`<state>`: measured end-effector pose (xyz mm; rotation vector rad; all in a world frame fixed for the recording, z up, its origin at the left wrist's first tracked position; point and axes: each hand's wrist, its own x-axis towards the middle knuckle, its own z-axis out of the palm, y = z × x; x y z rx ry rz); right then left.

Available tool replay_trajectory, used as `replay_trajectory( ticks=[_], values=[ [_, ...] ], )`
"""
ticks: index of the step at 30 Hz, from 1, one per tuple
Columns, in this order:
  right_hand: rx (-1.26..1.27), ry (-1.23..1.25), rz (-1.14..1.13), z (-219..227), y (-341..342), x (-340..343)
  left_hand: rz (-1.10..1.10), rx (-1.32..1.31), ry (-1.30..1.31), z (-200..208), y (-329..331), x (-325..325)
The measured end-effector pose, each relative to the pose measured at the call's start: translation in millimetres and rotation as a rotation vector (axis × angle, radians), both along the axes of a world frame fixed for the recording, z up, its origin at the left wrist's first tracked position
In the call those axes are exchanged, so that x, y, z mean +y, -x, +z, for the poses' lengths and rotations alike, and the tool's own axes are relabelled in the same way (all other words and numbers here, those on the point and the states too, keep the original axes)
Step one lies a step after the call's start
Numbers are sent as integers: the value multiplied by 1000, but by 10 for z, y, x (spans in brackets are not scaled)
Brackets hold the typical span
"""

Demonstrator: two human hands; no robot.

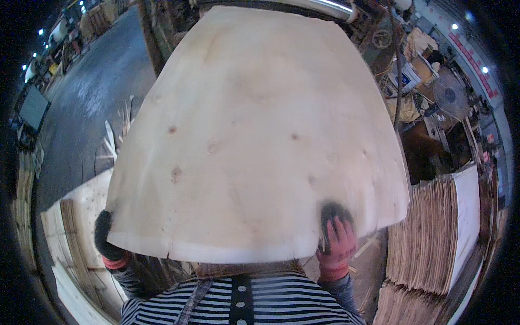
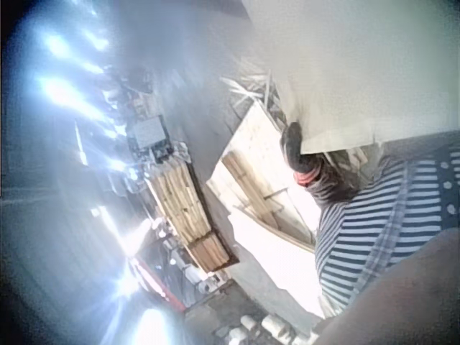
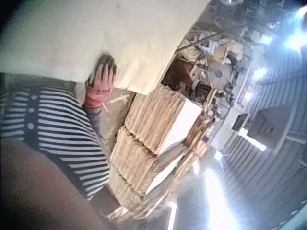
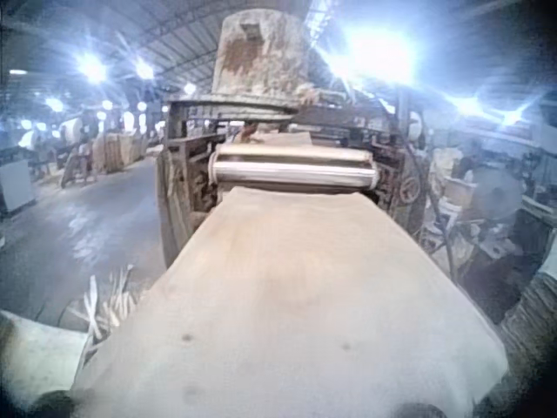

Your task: The person feeds large wood veneer sheets through a rolling glue-application machine and then stacks the treated sheets onto a pile.

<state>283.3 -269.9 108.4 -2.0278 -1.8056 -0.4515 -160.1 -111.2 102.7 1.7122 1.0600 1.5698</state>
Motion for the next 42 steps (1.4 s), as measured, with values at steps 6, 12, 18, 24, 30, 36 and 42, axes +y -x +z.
replay_trajectory(
  ticks=[6,12,18,24,30,36,42],
  values=[
    [6,79,62,-160,-431,1593,-307,-512,424,-242,-665,755],
    [-25,3,-1,-596,-843,3242,-34,-161,502,-272,-817,616],
    [-140,-87,-63,-545,-987,4021,111,143,576,-360,-956,518],
    [-5,120,-205,-481,-1164,2572,0,177,747,-673,-853,397],
    [-52,345,-456,-1051,-1205,866,-355,371,555,-1047,-464,480],
    [111,355,-349,-1062,-490,794,-113,852,198,-458,-496,806],
    [226,323,-4,-790,1,361,-274,117,481,707,-887,570]
  ],
)
